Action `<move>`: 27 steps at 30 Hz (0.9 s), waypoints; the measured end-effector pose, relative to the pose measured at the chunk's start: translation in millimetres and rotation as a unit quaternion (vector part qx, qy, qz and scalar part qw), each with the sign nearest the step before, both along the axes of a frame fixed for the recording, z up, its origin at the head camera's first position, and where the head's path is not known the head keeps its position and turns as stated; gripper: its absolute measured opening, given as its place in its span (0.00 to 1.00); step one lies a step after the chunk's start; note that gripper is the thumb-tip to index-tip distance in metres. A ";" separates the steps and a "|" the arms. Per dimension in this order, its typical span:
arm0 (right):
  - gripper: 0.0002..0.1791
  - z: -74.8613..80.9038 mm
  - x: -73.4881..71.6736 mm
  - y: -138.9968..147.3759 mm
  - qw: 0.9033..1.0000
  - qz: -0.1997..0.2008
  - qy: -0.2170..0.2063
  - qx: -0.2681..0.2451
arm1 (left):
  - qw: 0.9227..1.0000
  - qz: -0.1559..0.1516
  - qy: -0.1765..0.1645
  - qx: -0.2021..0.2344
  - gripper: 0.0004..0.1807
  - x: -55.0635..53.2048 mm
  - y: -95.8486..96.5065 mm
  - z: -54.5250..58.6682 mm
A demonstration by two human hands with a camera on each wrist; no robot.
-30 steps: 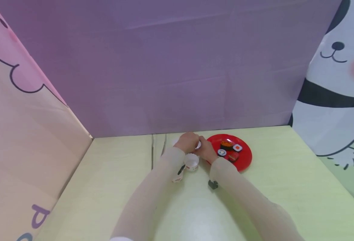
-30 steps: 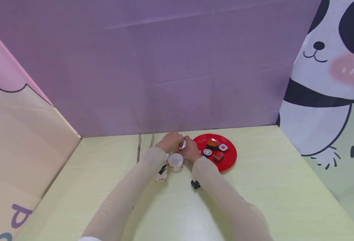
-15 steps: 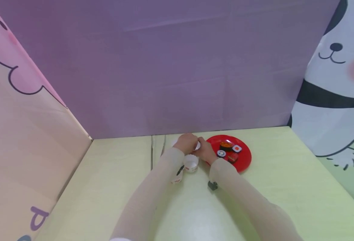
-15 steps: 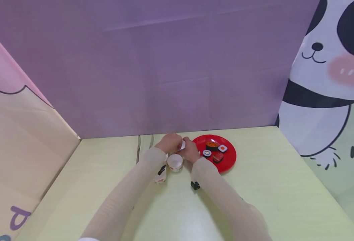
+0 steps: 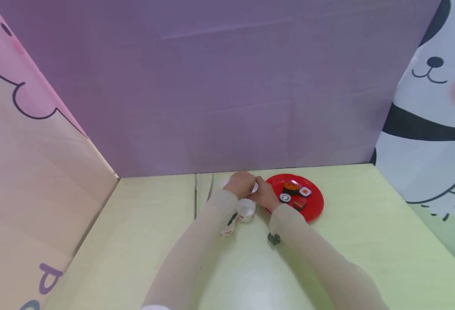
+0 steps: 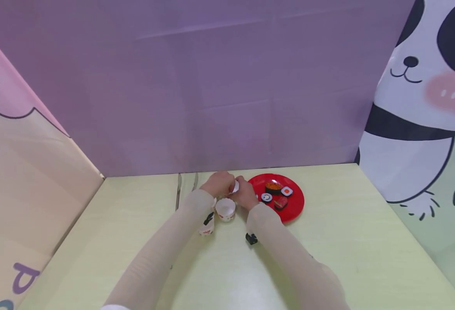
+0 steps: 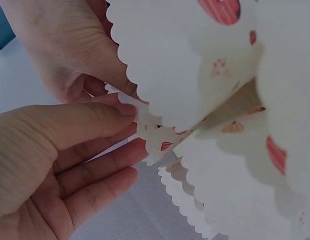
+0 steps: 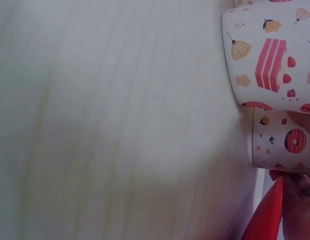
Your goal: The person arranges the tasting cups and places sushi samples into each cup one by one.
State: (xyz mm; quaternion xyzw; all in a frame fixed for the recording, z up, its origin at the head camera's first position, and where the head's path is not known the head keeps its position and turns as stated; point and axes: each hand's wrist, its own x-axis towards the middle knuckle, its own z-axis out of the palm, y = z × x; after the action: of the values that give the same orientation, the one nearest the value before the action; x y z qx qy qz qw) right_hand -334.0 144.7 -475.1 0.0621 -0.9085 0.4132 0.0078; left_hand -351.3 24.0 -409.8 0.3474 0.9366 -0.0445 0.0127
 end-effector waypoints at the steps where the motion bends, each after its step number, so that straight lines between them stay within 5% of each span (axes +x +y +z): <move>1: 0.31 0.5 0.2 -0.5 1.000 0.001 -0.003 0.001 | 1.000 0.002 -0.001 -0.001 0.04 -0.1 0.0 0.1; 13: 0.35 -3.3 -4.9 2.1 0.998 0.004 -0.057 -0.006 | 1.000 -0.007 0.015 -0.004 0.04 4.6 -1.9 9.5; 27: 0.38 -3.1 -3.2 1.4 0.999 0.012 -0.046 -0.022 | 0.999 0.010 0.040 0.012 0.06 12.6 -3.7 28.6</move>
State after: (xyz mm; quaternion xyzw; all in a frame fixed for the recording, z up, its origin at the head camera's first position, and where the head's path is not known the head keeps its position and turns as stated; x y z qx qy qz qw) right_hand -337.2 146.0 -478.2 0.0534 -0.8979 0.4354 -0.0375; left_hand -338.8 20.3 -381.3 0.3363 0.9402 -0.0466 -0.0288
